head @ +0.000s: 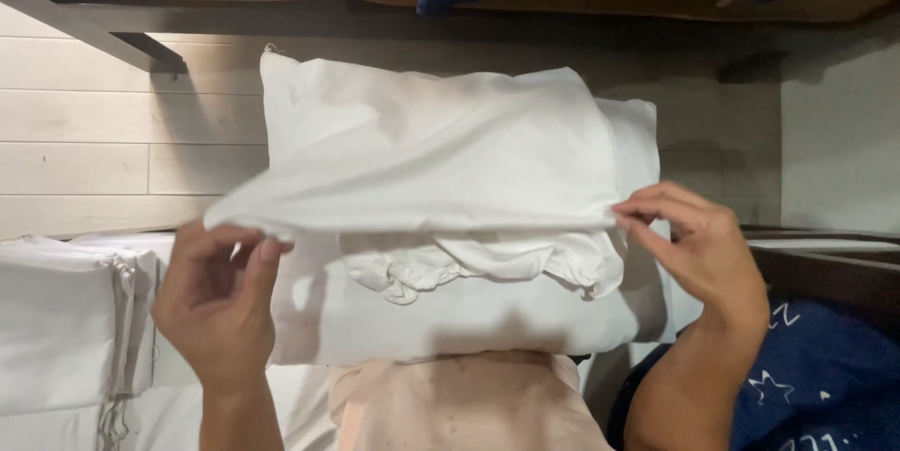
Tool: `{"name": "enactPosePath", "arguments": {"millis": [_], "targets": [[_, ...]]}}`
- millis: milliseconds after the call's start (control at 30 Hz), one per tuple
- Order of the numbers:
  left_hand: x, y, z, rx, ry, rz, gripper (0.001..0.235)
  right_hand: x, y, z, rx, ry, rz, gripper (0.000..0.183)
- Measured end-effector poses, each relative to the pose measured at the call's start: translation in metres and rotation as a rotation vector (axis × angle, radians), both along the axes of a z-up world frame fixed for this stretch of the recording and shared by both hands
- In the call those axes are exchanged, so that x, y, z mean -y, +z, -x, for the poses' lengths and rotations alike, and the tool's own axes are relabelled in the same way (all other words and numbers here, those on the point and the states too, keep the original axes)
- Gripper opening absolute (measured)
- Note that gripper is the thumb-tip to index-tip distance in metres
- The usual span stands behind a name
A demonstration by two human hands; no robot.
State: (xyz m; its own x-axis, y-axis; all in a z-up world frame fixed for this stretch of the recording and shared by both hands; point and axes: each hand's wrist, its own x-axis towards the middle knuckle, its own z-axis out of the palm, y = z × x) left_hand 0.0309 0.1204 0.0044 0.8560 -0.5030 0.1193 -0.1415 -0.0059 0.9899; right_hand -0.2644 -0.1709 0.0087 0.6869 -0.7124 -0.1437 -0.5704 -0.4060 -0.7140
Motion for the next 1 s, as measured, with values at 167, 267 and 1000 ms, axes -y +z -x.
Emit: {"name": "enactPosePath", "arguments": {"millis": [167, 267, 1000], "targets": [[0.012, 0.006, -0.007, 0.255, -0.026, 0.064, 0.025, 0.000, 0.013, 0.021, 0.171, -0.103, 0.400, 0.019], [-0.014, -0.007, -0.001, 0.284, 0.022, 0.029, 0.023, -0.004, 0.024, 0.052, 0.233, -0.141, 0.287, 0.022], [-0.018, -0.018, 0.028, 0.795, -0.091, -0.497, 0.033, -0.040, -0.019, 0.040, 0.166, -0.114, 0.339, 0.032]]}}
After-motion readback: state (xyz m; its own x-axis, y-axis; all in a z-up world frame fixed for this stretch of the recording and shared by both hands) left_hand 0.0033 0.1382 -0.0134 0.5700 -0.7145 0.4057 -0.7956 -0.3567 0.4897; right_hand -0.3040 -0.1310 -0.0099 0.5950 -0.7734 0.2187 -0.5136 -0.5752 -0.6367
